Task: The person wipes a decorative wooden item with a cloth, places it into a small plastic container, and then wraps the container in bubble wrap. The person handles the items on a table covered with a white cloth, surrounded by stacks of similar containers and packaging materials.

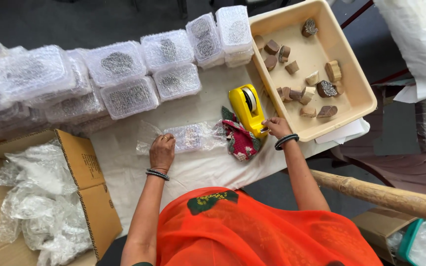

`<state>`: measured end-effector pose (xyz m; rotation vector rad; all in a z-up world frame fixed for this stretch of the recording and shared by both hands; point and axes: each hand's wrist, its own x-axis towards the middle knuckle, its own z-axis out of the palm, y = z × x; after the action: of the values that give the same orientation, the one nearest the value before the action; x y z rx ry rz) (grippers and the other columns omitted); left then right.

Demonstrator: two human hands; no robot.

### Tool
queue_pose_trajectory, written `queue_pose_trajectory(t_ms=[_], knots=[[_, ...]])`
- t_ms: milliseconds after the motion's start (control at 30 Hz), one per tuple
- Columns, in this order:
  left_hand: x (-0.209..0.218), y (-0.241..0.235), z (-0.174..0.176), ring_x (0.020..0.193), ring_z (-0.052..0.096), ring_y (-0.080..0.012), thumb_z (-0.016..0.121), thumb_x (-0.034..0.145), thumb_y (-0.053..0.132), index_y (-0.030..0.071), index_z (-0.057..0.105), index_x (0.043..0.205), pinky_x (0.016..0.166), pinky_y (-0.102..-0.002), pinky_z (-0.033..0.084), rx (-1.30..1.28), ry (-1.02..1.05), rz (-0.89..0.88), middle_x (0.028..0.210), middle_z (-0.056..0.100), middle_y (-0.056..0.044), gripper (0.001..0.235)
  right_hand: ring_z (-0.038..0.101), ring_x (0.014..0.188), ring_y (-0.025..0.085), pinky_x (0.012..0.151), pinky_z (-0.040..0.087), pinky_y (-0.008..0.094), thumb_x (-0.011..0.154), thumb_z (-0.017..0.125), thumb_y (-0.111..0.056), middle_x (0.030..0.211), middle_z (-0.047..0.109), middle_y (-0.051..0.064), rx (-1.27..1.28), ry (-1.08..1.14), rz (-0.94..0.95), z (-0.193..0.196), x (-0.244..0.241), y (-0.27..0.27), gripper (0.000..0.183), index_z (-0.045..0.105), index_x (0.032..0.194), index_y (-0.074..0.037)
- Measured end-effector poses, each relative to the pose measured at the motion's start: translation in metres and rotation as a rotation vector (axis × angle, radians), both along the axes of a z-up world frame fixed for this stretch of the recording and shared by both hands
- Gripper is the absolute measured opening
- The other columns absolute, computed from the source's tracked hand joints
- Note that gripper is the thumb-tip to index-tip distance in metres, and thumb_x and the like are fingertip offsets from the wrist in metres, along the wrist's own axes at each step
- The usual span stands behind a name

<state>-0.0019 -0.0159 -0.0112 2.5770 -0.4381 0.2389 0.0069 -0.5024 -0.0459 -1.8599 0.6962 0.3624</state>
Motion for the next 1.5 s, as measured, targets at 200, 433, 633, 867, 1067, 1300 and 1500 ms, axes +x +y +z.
queue_pose_trajectory(t_ms=[200, 433, 633, 867, 1067, 1300, 1500], knots=[[0.002, 0.005, -0.003, 0.099, 0.065, -0.0245, 0.071, 0.089, 0.011, 0.007, 0.07, 0.09, 0.089, -0.038, 0.054, -0.026, -0.044, -0.026, 0.104, 0.068, 0.0, 0.004, 0.059, 0.074, 0.006, 0.07, 0.044, 0.025, 0.09, 0.076, -0.033, 0.082, 0.074, -0.001, 0.047, 0.0, -0.056, 0.015, -0.009, 0.011, 0.023, 0.073, 0.098, -0.011], [-0.002, 0.008, -0.006, 0.1, 0.064, -0.0259, 0.07, 0.089, 0.009, 0.006, 0.069, 0.091, 0.093, -0.038, 0.053, -0.027, -0.066, -0.058, 0.105, 0.067, -0.003, 0.004, 0.062, 0.069, 0.012, 0.063, 0.052, 0.029, 0.095, 0.074, -0.025, 0.077, 0.069, 0.005, -0.283, -0.289, -0.023, 0.007, -0.039, 0.008, 0.025, 0.068, 0.088, -0.002], [0.0, 0.007, -0.006, 0.1, 0.064, -0.0259, 0.071, 0.087, 0.008, 0.007, 0.069, 0.09, 0.095, -0.038, 0.052, -0.042, -0.067, -0.041, 0.105, 0.067, -0.002, 0.004, 0.062, 0.06, 0.007, 0.055, 0.049, 0.025, 0.094, 0.075, -0.022, 0.074, 0.066, -0.001, 0.102, -0.127, -0.259, 0.012, -0.082, 0.021, 0.018, 0.068, 0.087, -0.008], [-0.001, 0.01, 0.001, 0.103, 0.064, -0.0253, 0.073, 0.086, 0.009, 0.007, 0.071, 0.093, 0.101, -0.039, 0.05, -0.072, -0.033, -0.057, 0.107, 0.068, -0.002, 0.008, 0.061, 0.058, 0.008, 0.053, 0.053, 0.024, 0.094, 0.076, -0.022, 0.073, 0.066, -0.002, 0.228, -0.179, -0.301, -0.039, -0.081, 0.005, 0.019, 0.066, 0.088, -0.006], [-0.001, 0.017, -0.014, 0.106, 0.063, -0.024, 0.072, 0.086, 0.012, 0.009, 0.073, 0.092, 0.11, -0.042, 0.045, -0.071, -0.006, -0.089, 0.109, 0.068, -0.001, 0.007, 0.06, 0.058, 0.015, 0.051, 0.049, 0.031, 0.096, 0.071, -0.019, 0.068, 0.065, 0.008, -0.352, 0.0, -0.118, -0.044, -0.058, -0.01, 0.024, 0.074, 0.084, 0.001], [0.002, 0.016, -0.026, 0.108, 0.063, -0.0233, 0.071, 0.088, 0.012, 0.01, 0.073, 0.092, 0.112, -0.041, 0.042, -0.051, -0.002, -0.061, 0.11, 0.069, -0.002, 0.006, 0.065, 0.055, 0.023, 0.056, 0.047, 0.03, 0.072, 0.089, -0.02, 0.07, 0.074, 0.022, -1.009, -0.088, 0.281, -0.07, -0.072, -0.035, 0.02, 0.083, 0.079, -0.002], [0.0, 0.018, -0.025, 0.11, 0.064, -0.0196, 0.07, 0.089, 0.012, 0.011, 0.073, 0.093, 0.114, -0.042, 0.041, -0.077, -0.004, -0.093, 0.11, 0.068, 0.0, 0.006, 0.059, 0.055, 0.01, 0.052, 0.051, 0.031, 0.091, 0.077, -0.03, 0.064, 0.063, 0.001, -0.113, -0.073, -0.068, 0.035, -0.052, 0.136, 0.033, 0.072, 0.079, 0.0]])
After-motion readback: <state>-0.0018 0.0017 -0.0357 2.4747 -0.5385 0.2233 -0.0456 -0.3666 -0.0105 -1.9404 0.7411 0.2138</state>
